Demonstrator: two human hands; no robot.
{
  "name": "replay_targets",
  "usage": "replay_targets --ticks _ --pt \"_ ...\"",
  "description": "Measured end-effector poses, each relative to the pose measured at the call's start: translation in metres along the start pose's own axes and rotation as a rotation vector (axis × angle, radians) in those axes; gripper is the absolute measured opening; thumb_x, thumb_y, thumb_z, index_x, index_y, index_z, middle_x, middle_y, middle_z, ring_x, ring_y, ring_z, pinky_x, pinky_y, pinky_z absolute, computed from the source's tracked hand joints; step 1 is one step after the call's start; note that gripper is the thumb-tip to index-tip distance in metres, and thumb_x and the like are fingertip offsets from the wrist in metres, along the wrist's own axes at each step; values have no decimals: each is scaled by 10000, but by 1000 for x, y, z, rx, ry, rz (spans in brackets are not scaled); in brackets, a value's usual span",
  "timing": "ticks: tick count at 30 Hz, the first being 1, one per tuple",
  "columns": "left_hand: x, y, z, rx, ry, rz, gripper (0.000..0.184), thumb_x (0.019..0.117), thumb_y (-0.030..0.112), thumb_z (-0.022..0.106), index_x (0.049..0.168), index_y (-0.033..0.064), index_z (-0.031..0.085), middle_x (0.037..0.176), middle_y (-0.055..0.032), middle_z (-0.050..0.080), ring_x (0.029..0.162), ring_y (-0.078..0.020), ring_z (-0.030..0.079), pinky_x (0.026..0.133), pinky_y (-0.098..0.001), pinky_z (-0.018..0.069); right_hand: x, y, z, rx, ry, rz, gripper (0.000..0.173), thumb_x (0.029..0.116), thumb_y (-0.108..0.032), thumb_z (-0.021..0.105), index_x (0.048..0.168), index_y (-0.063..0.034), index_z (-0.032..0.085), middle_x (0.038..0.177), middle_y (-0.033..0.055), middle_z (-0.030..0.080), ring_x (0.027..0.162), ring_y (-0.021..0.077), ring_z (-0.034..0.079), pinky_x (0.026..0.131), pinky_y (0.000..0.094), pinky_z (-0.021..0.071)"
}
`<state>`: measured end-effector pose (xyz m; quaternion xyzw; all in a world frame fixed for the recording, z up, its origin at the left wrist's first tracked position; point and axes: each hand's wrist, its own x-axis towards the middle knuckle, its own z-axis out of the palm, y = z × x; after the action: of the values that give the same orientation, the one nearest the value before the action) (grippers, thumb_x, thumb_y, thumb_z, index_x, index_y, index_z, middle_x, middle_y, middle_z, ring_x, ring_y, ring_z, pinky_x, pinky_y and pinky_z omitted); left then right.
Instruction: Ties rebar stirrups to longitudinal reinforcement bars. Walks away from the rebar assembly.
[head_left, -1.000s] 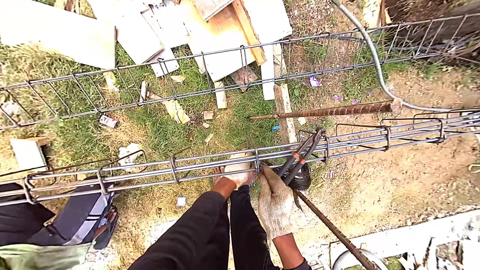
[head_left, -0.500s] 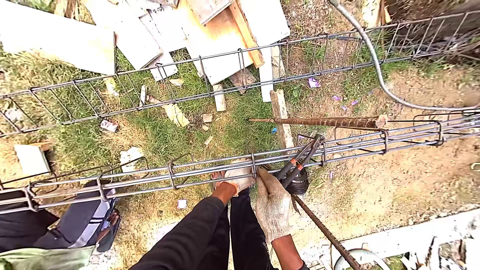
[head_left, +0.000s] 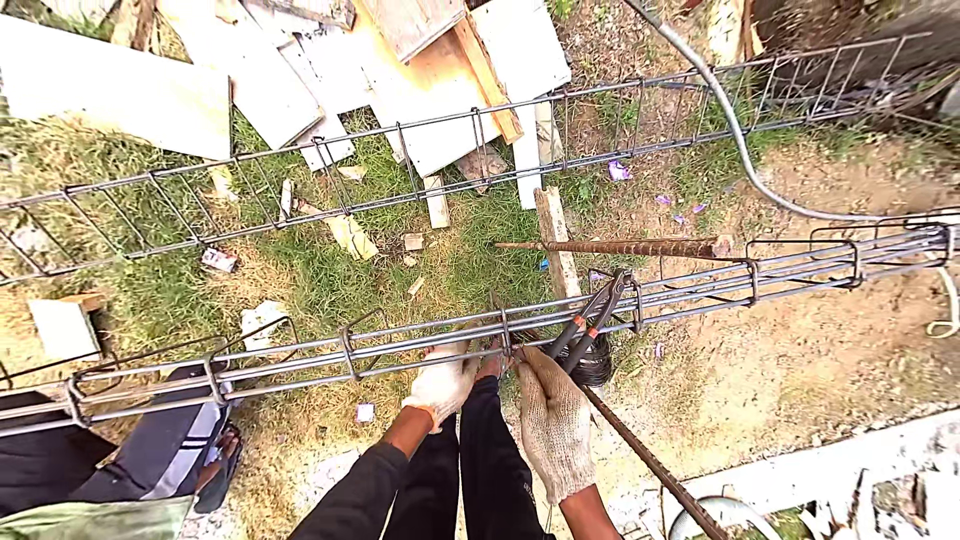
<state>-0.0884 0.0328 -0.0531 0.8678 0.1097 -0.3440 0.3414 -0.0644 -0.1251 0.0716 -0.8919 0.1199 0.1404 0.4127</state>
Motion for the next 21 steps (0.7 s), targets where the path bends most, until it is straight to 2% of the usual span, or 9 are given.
replay_targets --ticks 3,5,8,10,12,15,16,19,21 --pt "-43 -4 -28 37 -87 -50 438 1044 389 439 1400 209 618 1320 -71 671 1172 -272 667 994 -545 530 -7 -9 -6 -26 -56 -34 258 1015 -168 580 1172 -91 770 1125 25 768 1066 90 717 972 302 587" --pt "-75 4 -42 -79 106 16 403 1054 361 428 1320 184 674 1188 -38 729 1075 -185 705 935 -455 579 -10 -16 -9 -86 -136 -59 258 1014 -175 579 1172 -117 774 1118 8 770 1052 88 719 962 313 591" --pt "-101 30 -71 -270 367 205 367 1045 268 466 1329 148 665 1187 -17 714 1012 -106 690 867 -357 600 -14 -27 -6 -191 -266 -80 273 1021 -215 553 1162 -148 777 1093 -4 772 1023 102 727 931 348 600" --pt "-103 38 -87 -302 417 263 365 1033 238 485 1345 141 650 1176 -13 707 969 -85 682 835 -326 602 -19 -33 -1 -223 -292 -99 274 1027 -232 545 1156 -160 776 1071 -11 772 996 106 732 906 361 609" --pt "-97 39 -101 -325 382 284 365 1030 241 496 1355 170 645 1162 2 702 948 -84 676 818 -328 600 -21 -42 2 -234 -302 -122 270 1029 -229 545 1150 -160 776 1061 -11 771 978 110 732 889 369 612" --pt "-93 37 -126 -183 173 383 332 1041 319 496 1309 253 681 1273 23 682 1164 -136 643 987 -411 549 -26 -58 1 -271 -309 -159 268 1027 -228 550 1143 -149 778 1079 7 773 1006 135 736 906 387 611" --pt "-93 37 -132 -85 143 445 305 1044 329 500 1258 256 704 1269 14 688 1190 -175 634 1003 -441 529 -27 -62 1 -292 -308 -181 260 1019 -220 559 1124 -132 780 1060 22 774 993 151 741 895 395 616" --pt "-93 35 -140 186 220 590 230 1026 310 544 1110 222 739 1126 -28 731 1072 -259 689 927 -489 551 -27 -78 1 -344 -353 -192 254 1006 -221 558 1082 -119 778 1026 35 770 965 170 742 869 413 615" --pt "-92 30 -141 302 299 639 181 1009 266 573 1034 196 738 1032 -38 732 990 -265 705 905 -501 558 -29 -87 2 -346 -371 -168 254 1011 -231 555 1081 -130 777 1016 25 768 957 153 738 870 399 611"
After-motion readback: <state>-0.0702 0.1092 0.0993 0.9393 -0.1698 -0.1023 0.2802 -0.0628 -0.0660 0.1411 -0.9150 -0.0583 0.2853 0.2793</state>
